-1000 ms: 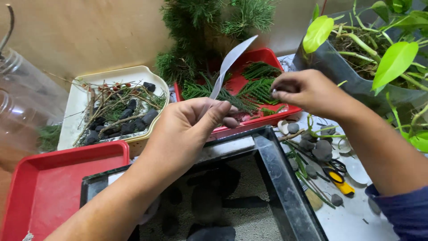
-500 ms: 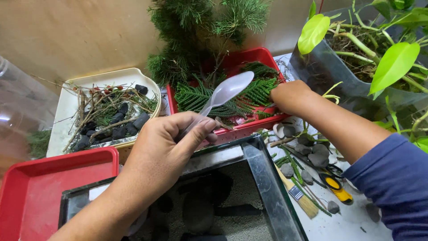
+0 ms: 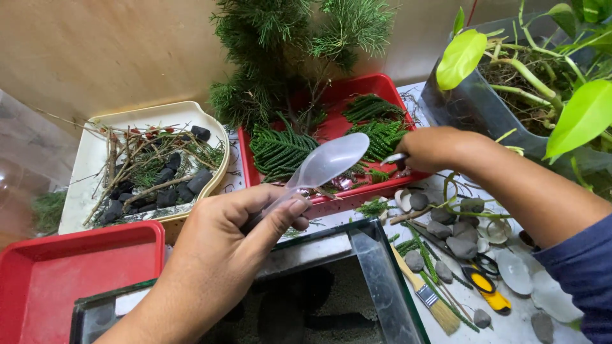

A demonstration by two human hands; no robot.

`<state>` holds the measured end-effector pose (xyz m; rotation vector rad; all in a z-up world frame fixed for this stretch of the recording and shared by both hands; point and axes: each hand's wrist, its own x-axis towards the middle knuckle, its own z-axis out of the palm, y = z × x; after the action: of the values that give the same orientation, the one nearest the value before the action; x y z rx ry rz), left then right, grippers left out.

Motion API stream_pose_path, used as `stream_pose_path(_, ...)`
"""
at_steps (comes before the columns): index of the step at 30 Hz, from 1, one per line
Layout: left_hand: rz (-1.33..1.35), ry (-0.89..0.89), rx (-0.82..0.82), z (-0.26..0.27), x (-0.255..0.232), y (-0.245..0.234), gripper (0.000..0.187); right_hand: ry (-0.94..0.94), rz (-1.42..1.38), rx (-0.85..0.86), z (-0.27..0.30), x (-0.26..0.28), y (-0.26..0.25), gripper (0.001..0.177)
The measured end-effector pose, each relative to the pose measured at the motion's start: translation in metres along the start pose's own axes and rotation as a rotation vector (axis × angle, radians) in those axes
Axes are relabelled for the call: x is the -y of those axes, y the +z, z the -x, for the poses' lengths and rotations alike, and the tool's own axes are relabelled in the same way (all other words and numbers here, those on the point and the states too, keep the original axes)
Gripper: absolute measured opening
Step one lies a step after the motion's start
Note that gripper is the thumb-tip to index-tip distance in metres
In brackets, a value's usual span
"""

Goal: Decorating a small aquarium with sand, stones, and shells using hands and tools

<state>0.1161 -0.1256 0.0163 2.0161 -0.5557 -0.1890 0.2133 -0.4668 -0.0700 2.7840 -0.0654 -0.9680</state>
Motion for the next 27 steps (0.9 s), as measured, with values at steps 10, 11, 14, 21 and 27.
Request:
stream_pose_path(10,-0.011,-0.007,0.040,0.000,0.000,0.000,0.031,-0.020,0.155,0.048,-0.012,0.009,0.016,0.033)
stream_pose_path(11,-0.010,-0.008,0.041,0.000,0.000,0.000,0.031,-0.019,0.155,0.049,-0.014,0.007,0.017,0.033)
stream_pose_path(14,-0.005,-0.004,0.047,0.000,0.000,0.000,0.031,-0.016,0.151,0.050,-0.021,0.003,0.018,0.036)
stream_pose_path(21,-0.014,-0.005,0.044,0.000,-0.001,0.000,0.030,-0.009,-0.004,0.000,-0.018,-0.012,0.003,0.029)
stream_pose_path(27,0.005,0.014,0.041,0.000,-0.001,0.000,0.029,0.046,0.013,-0.063,-0.004,-0.008,-0.002,0.028)
